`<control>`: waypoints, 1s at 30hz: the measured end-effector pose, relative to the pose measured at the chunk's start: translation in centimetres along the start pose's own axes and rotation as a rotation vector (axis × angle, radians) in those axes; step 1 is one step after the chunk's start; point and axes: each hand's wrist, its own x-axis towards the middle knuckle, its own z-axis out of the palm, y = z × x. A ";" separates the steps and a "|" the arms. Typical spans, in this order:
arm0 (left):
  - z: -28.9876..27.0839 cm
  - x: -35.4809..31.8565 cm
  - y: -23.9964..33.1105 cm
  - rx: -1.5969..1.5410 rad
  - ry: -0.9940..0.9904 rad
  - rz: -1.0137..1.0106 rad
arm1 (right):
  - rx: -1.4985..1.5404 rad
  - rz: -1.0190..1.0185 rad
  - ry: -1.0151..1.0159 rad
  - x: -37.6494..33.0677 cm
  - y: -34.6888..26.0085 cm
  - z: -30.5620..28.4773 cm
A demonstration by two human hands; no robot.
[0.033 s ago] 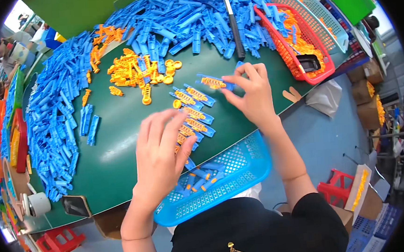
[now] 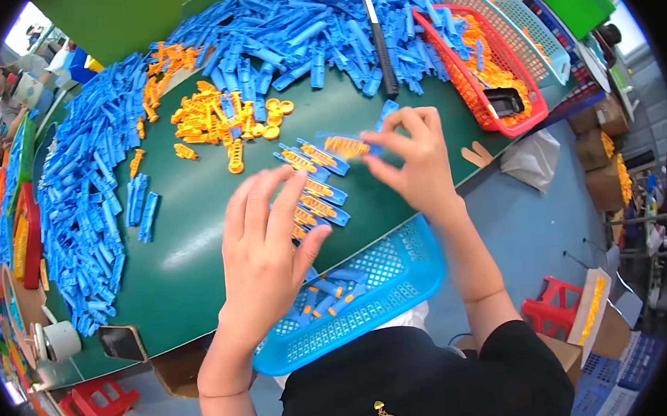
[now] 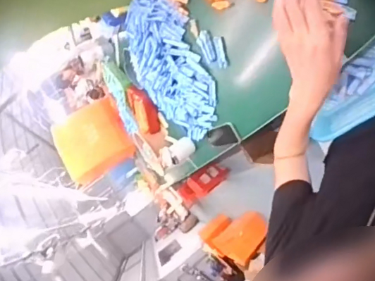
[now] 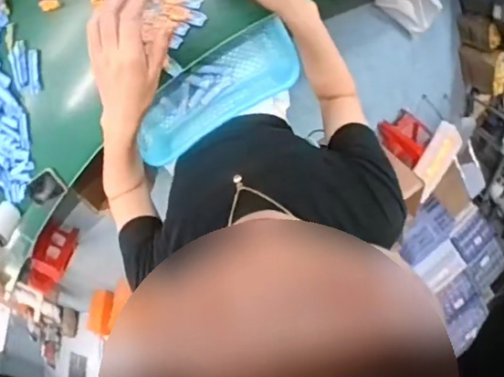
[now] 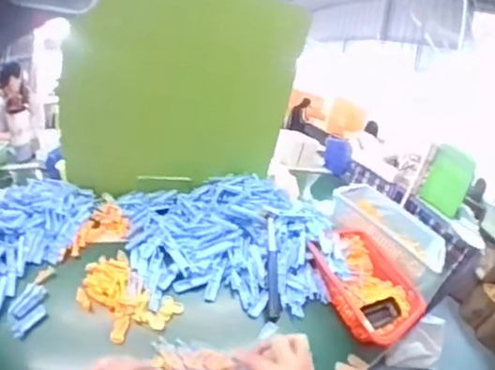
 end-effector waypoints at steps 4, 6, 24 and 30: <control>1.2 -0.9 1.1 0.134 -0.188 0.132 | 0.217 -0.300 -0.146 -2.0 -4.4 -2.4; 1.3 -1.7 0.8 0.057 -0.354 0.117 | 0.355 -0.254 -0.153 -2.6 -3.7 -2.6; 2.9 -4.5 -0.1 -1.730 0.005 -0.861 | 0.039 0.333 -0.237 -1.9 2.3 -0.4; 3.0 -3.8 -1.4 -2.010 0.110 -0.839 | -0.162 0.208 -0.039 -4.3 2.3 1.0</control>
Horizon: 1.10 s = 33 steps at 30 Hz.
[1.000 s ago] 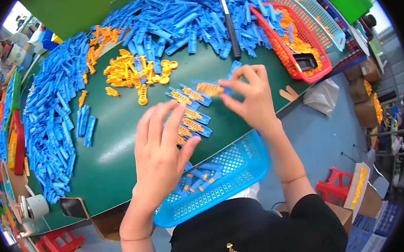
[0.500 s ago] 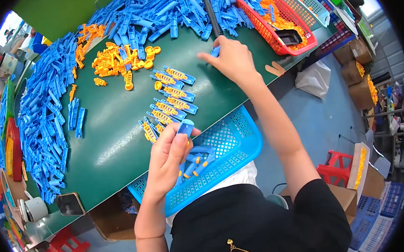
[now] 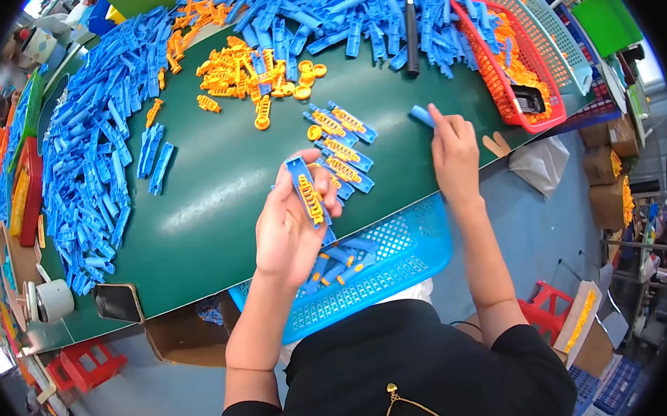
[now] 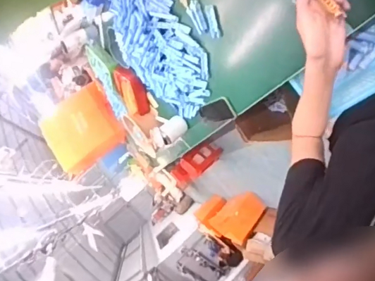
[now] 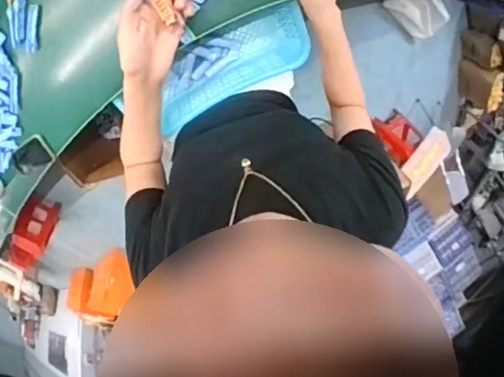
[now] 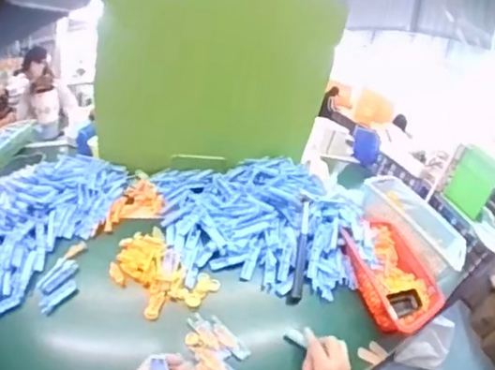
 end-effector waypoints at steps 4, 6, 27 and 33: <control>-1.1 -0.1 -0.2 -0.035 -0.010 0.011 | 0.163 0.029 0.051 0.0 1.2 0.4; -1.4 -0.7 -0.3 0.088 0.018 0.085 | 0.024 -0.006 0.069 0.1 1.7 0.5; -1.7 -2.0 -1.8 0.427 0.106 0.325 | 1.123 0.113 -0.335 -3.4 -11.4 -2.7; -1.5 -1.8 -1.8 0.463 0.127 0.332 | 1.156 0.127 -0.344 -3.4 -11.3 -2.1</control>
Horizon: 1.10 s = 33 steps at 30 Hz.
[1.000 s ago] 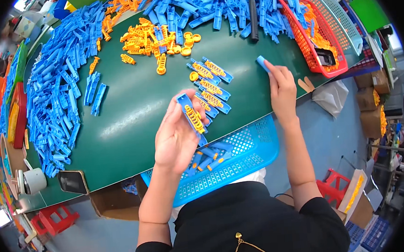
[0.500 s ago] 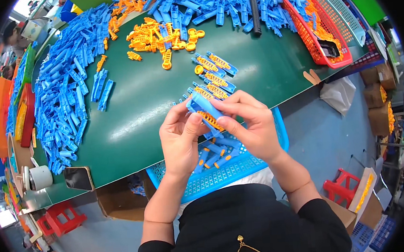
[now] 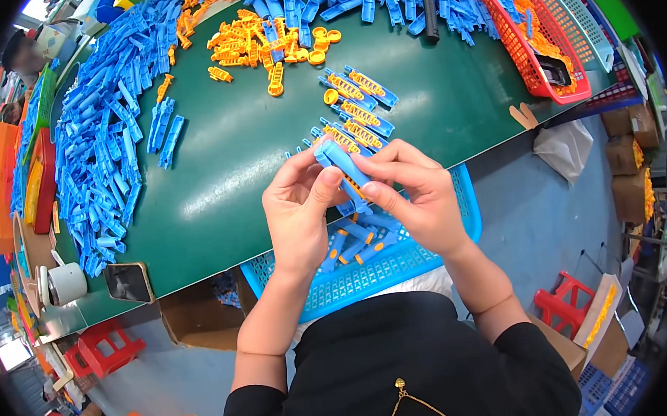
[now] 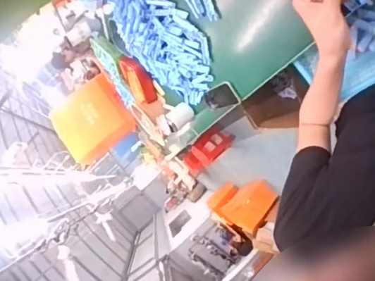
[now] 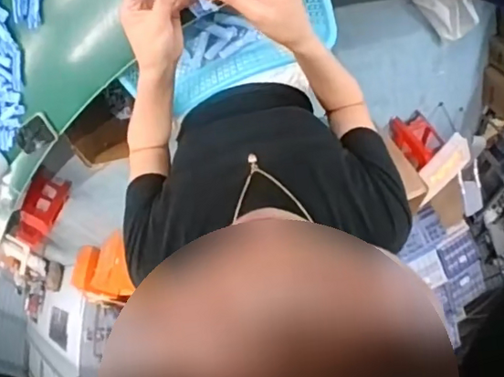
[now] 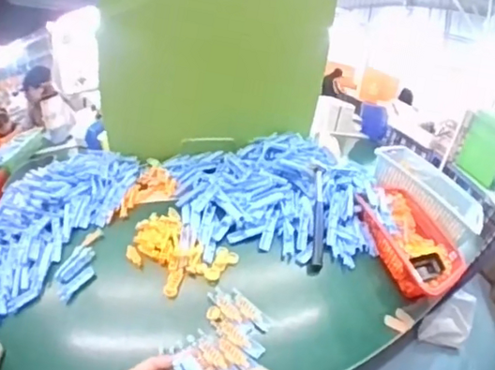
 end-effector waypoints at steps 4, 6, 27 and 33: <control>0.0 -0.1 -0.1 0.006 0.032 -0.017 | 0.045 -0.009 0.003 -0.1 0.6 0.3; 0.1 -0.1 -0.1 0.012 0.042 -0.011 | 0.382 0.093 0.056 0.0 0.9 0.5; -0.6 -0.3 -0.1 -0.291 -0.121 0.063 | -0.187 -0.285 0.151 0.3 0.6 2.0; -1.0 -0.3 0.5 -0.197 -0.108 0.204 | -0.224 -0.352 0.121 1.3 -0.1 2.2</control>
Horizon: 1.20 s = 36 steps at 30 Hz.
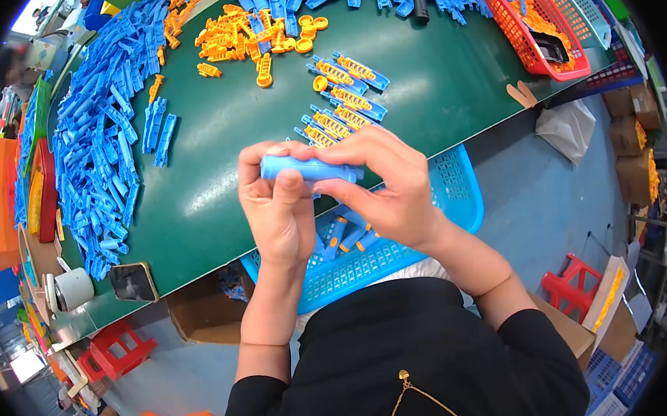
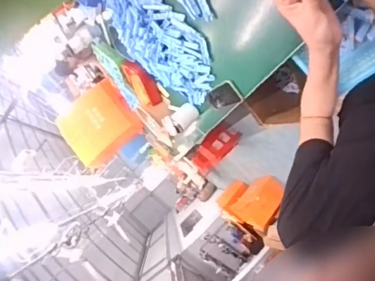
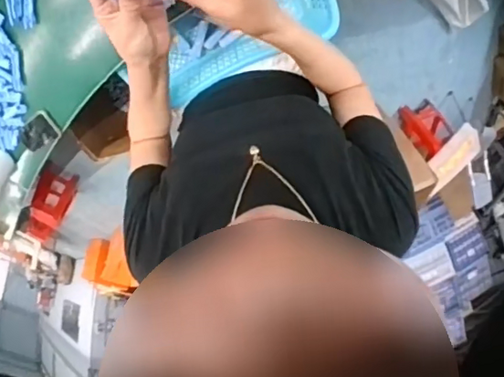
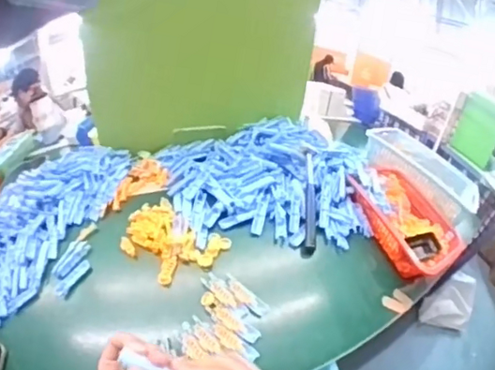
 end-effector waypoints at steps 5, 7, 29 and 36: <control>-0.3 0.0 0.2 0.103 -0.054 0.205 | 0.845 0.575 0.114 0.0 -0.6 -0.7; -0.4 0.0 0.4 0.300 -0.060 0.262 | 0.882 0.632 0.062 -0.1 0.3 -1.3; 0.0 0.5 0.6 1.001 -0.147 0.417 | 0.359 0.220 -0.050 -0.3 0.7 -2.0; 1.0 -0.1 0.5 0.400 0.039 0.036 | 0.226 0.019 -0.016 -0.8 1.2 -1.8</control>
